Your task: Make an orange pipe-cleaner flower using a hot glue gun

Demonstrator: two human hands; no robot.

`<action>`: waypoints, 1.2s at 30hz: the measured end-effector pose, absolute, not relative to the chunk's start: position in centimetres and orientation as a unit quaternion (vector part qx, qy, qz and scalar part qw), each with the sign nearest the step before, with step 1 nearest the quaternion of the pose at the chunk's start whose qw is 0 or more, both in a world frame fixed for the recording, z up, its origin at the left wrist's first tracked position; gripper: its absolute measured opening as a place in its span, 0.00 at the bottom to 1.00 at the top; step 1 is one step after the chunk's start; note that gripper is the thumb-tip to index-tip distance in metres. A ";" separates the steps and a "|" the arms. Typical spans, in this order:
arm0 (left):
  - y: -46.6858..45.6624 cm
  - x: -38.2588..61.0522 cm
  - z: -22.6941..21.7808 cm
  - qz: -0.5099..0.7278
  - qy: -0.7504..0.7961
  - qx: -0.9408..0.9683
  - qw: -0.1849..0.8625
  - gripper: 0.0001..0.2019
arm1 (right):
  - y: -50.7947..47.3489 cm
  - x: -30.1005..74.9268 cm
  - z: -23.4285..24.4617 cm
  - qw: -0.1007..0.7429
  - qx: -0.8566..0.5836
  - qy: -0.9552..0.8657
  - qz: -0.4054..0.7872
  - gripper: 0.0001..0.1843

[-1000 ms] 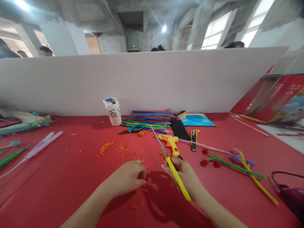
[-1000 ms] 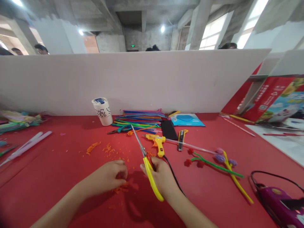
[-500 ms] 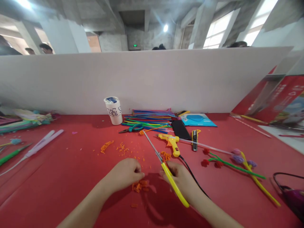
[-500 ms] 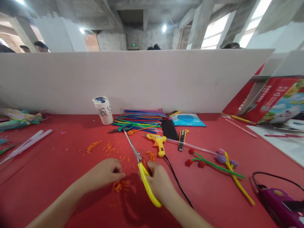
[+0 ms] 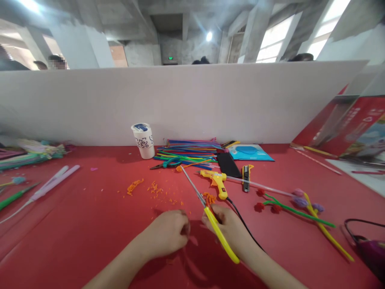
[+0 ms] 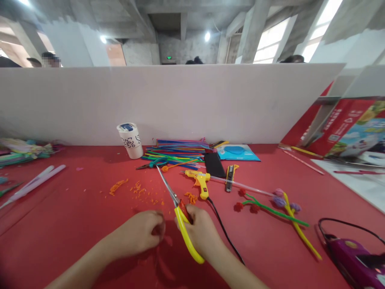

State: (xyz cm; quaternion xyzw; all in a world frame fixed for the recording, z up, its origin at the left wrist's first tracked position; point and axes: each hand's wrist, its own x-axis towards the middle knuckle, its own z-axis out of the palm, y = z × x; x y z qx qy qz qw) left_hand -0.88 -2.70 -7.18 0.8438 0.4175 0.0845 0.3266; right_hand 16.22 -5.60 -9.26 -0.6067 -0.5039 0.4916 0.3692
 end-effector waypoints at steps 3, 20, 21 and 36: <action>-2.3 -0.6 -7.3 0.156 0.458 0.718 0.500 0.04 | -5.6 16.0 -8.9 0.363 -0.595 -0.505 0.510 0.11; -3.2 1.1 -8.4 0.351 0.437 0.524 0.642 0.11 | -5.2 14.3 -8.3 0.367 -0.589 -0.507 0.511 0.02; -3.4 1.3 -8.4 0.354 0.443 0.533 0.628 0.11 | -5.3 14.4 -8.4 0.359 -0.592 -0.500 0.519 0.02; -3.9 0.5 -8.0 0.215 0.486 0.696 0.483 0.07 | -6.0 15.7 -9.3 0.365 -0.583 -0.437 0.580 0.06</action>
